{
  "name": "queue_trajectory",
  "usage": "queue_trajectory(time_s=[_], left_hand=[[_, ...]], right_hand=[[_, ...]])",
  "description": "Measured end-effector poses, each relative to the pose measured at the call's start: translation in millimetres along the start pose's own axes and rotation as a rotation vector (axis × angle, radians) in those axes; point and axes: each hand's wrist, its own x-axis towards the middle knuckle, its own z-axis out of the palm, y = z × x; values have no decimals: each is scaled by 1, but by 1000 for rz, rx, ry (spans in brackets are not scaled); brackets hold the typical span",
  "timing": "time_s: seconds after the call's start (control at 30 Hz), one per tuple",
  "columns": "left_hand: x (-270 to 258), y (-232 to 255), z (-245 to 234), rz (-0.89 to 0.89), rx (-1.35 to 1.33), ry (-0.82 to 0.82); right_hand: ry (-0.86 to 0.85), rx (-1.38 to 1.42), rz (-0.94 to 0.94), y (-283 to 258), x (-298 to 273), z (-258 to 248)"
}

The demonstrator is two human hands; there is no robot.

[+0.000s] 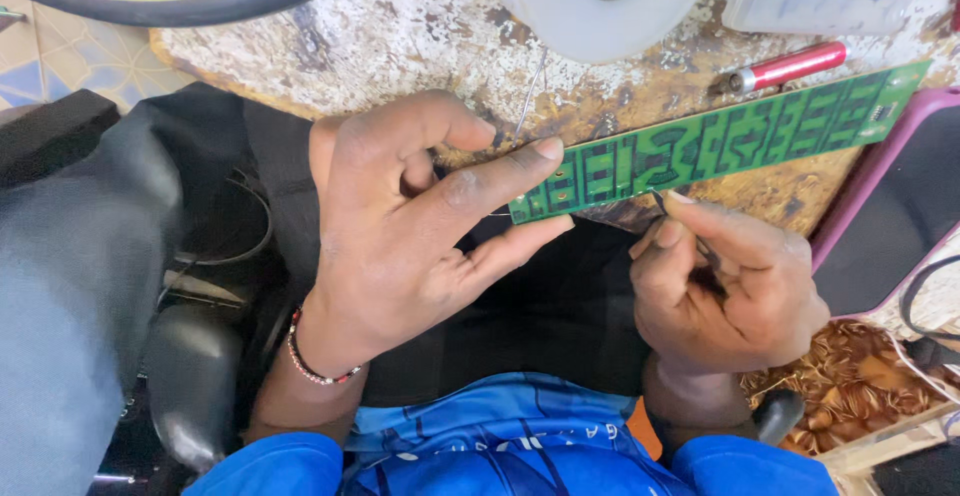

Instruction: The person holds a green circuit board and uses a soldering iron to apply solder to specific points on the board. They feed solder wire from a spool while working on the board's surface.

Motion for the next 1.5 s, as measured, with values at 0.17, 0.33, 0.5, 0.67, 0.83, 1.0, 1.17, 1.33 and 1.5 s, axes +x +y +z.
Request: queue_trajectory(time_s=[0.17,0.33,0.5,0.67,0.83,1.0,1.17,1.33,1.5], left_hand=[[-1,3,0,-40,20,7],[0,2,0,-42,11,-1],[0,1,1,-31,10,-3],[0,2,0,-55,17,-23],[1,-1,1,-29,-21,-21],[-1,1,1,-36,7,-8],[1,0,0,-23,-3,-11],[2,-2,0,-15,-31,-16],[3,-1,0,-29,-37,-26]], right_hand=[[28,132,20,0,1,5],[20,263,94,-8,7,6],[11,316,124,-15,11,6],[-5,303,142,-16,12,5],[-9,302,130,-12,10,5],[-4,290,173,-17,10,5],[-6,292,181,-16,10,5],[-15,281,149,-15,11,4],[-17,309,170,-16,11,4]])
